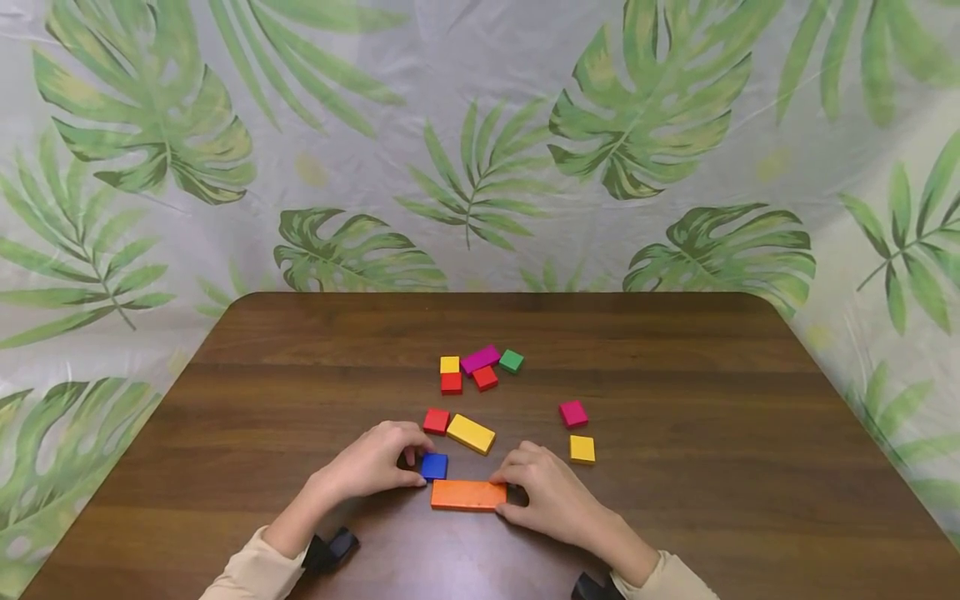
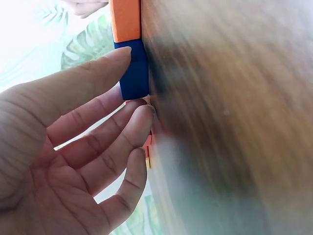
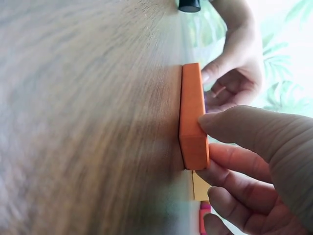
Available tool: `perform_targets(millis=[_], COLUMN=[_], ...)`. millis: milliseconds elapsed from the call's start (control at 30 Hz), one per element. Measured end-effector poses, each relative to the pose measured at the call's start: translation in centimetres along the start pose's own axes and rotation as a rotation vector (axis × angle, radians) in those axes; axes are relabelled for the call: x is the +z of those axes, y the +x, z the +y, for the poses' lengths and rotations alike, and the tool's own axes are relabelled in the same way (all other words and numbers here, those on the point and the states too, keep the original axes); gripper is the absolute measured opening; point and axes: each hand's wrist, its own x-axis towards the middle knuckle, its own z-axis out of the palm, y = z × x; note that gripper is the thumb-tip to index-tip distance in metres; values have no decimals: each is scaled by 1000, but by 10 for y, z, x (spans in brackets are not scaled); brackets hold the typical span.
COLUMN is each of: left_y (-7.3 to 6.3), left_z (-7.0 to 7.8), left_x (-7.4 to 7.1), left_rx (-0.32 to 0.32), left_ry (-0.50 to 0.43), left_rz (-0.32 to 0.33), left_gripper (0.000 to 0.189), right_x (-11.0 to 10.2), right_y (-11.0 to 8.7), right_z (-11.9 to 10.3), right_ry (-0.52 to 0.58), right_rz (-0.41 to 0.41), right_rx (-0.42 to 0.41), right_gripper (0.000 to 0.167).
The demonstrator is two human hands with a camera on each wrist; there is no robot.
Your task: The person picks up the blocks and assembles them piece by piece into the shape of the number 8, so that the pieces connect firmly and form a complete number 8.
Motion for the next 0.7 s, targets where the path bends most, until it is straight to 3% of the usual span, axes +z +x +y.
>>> perform_targets(millis=[200, 400, 700], left_y=[-1, -3, 25], left_z=[0, -4, -2], left_x=[-11, -26, -27], left_rx=[5, -28, -58], left_ry=[31, 44, 18], left_rz=[7, 80, 2], left_gripper=[41, 39, 45], right_x=[-5, -4, -1], right_y=[4, 1, -2], right_z=[2, 0, -4], right_ry=[-3, 27, -14], right_rz=[-5, 6, 14], right_rx=[-8, -42, -16], right_gripper=[19, 18, 18])
